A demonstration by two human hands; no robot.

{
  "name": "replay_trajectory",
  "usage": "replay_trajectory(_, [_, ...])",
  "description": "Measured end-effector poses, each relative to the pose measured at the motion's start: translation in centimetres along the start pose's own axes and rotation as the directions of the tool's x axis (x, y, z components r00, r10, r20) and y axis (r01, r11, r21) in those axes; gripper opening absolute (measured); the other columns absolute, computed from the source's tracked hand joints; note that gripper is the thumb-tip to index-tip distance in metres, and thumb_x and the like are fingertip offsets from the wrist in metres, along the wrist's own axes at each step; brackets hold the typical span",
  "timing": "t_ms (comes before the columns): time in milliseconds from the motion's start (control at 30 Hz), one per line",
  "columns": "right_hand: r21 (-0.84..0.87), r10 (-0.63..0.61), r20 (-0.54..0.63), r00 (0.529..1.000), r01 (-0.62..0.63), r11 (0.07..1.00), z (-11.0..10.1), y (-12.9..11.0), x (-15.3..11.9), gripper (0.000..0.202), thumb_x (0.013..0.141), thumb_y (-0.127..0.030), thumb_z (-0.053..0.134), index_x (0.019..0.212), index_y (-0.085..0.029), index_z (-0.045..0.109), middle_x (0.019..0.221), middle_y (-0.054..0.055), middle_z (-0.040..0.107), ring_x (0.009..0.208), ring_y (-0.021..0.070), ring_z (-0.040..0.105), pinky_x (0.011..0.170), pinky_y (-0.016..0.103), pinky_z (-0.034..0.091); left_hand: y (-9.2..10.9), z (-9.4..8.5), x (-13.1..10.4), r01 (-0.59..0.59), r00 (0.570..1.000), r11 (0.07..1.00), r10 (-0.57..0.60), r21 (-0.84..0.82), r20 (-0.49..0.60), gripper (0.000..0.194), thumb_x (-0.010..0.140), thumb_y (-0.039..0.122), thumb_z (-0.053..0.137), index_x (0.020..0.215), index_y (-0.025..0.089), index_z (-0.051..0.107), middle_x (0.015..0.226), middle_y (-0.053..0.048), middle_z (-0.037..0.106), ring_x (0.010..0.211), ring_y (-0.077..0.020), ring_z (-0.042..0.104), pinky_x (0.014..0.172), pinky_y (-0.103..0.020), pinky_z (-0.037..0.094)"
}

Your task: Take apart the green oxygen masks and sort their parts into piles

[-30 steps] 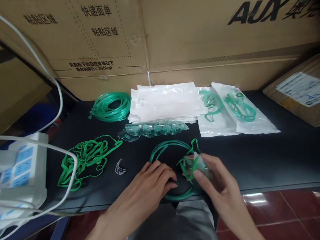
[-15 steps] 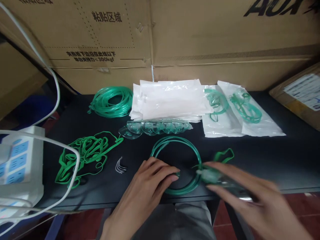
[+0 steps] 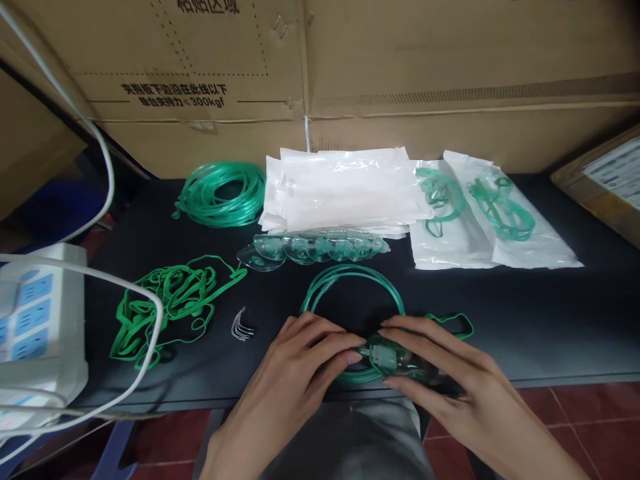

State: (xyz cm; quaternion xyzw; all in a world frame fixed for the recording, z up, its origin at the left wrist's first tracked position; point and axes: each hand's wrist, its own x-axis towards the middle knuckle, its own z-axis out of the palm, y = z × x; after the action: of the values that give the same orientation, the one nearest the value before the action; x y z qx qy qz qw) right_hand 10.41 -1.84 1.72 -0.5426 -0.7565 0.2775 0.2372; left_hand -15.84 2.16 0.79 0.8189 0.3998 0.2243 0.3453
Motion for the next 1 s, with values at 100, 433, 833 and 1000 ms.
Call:
replay_trajectory(100, [-0.031,-0.020,0.016,1.000,0.021,0.999,0.1,-0.1,0.1,0.041,0.102,-0.039,0.071,0.142,-0.039,0.063,0.145,0.004,0.067,0.128,0.0230,0.072,0.102,0.028,0.062,0.1,0.0,-0.1,0.008,1.000,1.000,-0.008,0.010,0.000,0.024,0.113,0.025,0.055,0.133,0.036,0.064,0.119,0.004,0.072,0.109,-0.0192,0.061,0.098,-0.037,0.039])
replay_trajectory(433, [-0.012,-0.062,0.035,0.997,0.062,0.998,0.5,-0.5,0.5,0.051,0.098,-0.018,0.067,0.146,-0.037,0.059,0.138,0.004,0.072,0.127,0.0203,0.072,0.102,0.027,0.061,0.3,0.2,-0.2,0.033,0.999,0.999,-0.033,-0.004,0.019,0.025,0.112,0.021,0.058,0.131,0.036,0.063,0.119,0.007,0.070,0.109,-0.0165,0.060,0.100,-0.035,0.034])
replay_trajectory(833, [-0.053,-0.027,0.162,0.986,0.036,0.998,0.5,0.5,-0.1,0.070,0.093,-0.011,0.059,0.156,-0.040,0.047,0.149,0.007,0.064,0.133,0.0241,0.068,0.102,0.032,0.062,0.4,0.5,-0.2,0.039,0.999,0.999,-0.039,-0.013,-0.004,0.024,0.113,0.022,0.056,0.131,0.036,0.063,0.118,0.005,0.069,0.107,-0.0166,0.061,0.097,-0.035,0.034])
replay_trajectory(1000, [-0.050,0.010,0.173,0.985,-0.001,0.999,0.0,-0.6,0.1,0.063,0.098,-0.014,0.055,0.155,-0.039,0.047,0.159,0.009,0.050,0.130,0.0212,0.069,0.088,0.023,0.065,0.1,0.7,-0.2,0.041,0.999,0.999,-0.042,-0.008,-0.029,0.024,0.113,0.022,0.057,0.131,0.036,0.062,0.118,0.006,0.069,0.107,-0.0159,0.061,0.099,-0.035,0.034])
